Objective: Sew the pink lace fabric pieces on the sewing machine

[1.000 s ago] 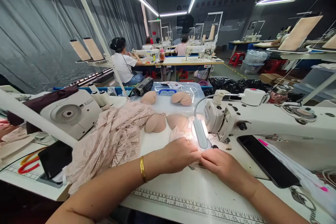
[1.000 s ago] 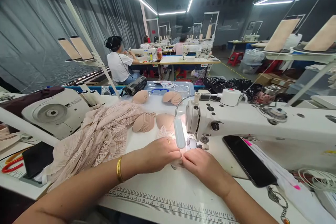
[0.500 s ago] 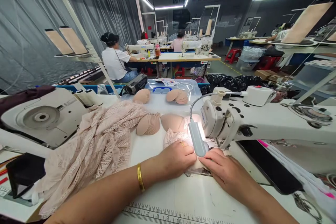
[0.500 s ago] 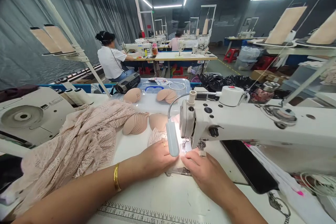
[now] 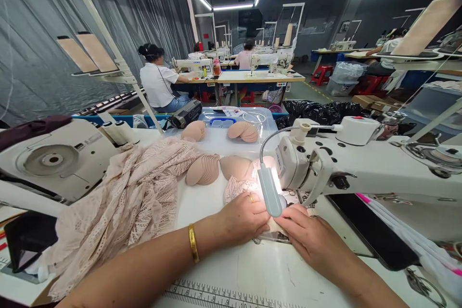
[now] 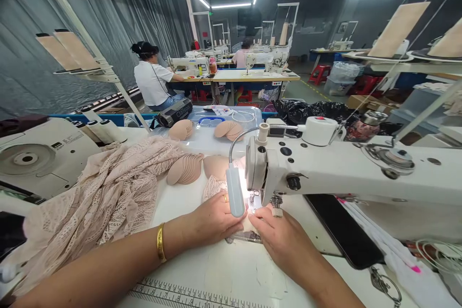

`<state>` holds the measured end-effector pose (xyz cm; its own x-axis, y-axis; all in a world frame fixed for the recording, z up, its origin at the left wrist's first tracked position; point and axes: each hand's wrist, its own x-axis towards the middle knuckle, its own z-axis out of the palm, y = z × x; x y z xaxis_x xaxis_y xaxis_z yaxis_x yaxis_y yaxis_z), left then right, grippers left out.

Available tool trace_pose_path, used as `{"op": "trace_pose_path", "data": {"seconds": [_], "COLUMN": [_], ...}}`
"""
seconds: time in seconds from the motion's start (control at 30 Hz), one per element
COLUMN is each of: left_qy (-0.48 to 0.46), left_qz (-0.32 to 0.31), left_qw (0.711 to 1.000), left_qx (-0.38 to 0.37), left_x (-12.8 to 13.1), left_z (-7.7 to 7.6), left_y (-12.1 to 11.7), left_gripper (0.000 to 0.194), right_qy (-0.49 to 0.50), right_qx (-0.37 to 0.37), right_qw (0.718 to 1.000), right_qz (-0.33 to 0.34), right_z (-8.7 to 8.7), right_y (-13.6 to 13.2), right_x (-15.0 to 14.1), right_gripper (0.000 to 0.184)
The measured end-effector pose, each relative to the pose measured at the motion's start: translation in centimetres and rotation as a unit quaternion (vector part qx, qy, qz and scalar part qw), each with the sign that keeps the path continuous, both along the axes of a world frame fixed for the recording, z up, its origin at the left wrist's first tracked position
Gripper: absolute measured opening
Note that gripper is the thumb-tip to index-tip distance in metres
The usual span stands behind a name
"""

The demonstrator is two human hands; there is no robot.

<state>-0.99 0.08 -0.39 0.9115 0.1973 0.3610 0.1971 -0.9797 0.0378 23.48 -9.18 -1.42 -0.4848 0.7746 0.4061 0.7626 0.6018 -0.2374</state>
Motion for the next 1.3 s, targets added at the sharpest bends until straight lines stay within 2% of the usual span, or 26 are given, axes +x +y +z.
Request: {"op": "trace_pose_path", "data": {"seconds": [0.2,0.37,0.5,0.7,0.83,1.0,1.3], "left_qy": [0.021,0.020,0.026,0.031,0.029,0.033,0.019], "left_qz": [0.012,-0.016,-0.024,-0.034,-0.034,-0.027,-0.028], "left_qw": [1.000,1.000,0.999,0.999,0.999,0.999,0.999], "left_qx": [0.006,0.010,0.017,0.005,-0.003,-0.009,0.003], "left_x": [0.2,0.5,0.8,1.0,1.1,1.1,1.2], "left_z": [-0.5,-0.7,-0.3,0.4,0.5,0.3,0.5], "left_y": [1.0,2.2,2.8,3.1,3.1,3.2,3.7], "left_gripper": [0.022,0.021,0.019,0.016,0.019,0.022,0.020], "right_qy": [-0.025,-0.023,-0.020,-0.022,-0.041,-0.034,-0.030], "right_qx": [0.007,0.015,0.034,0.042,0.063,0.057,0.044], "right_qw": [1.000,0.999,0.998,0.997,0.996,0.998,0.998], "right_qz": [-0.009,-0.032,-0.045,-0.069,-0.047,-0.018,-0.035], "right_z": [-0.6,-0.6,-0.6,-2.0,-1.4,-0.3,-1.1], "right_y": [0.2,0.5,0.7,0.7,0.4,0.3,0.4], "right_x": [-0.1,-0.4,-0.6,-0.4,-0.4,-0.5,-0.6], "right_gripper": [0.033,0.027,0.027,0.038,0.039,0.035,0.032]}}
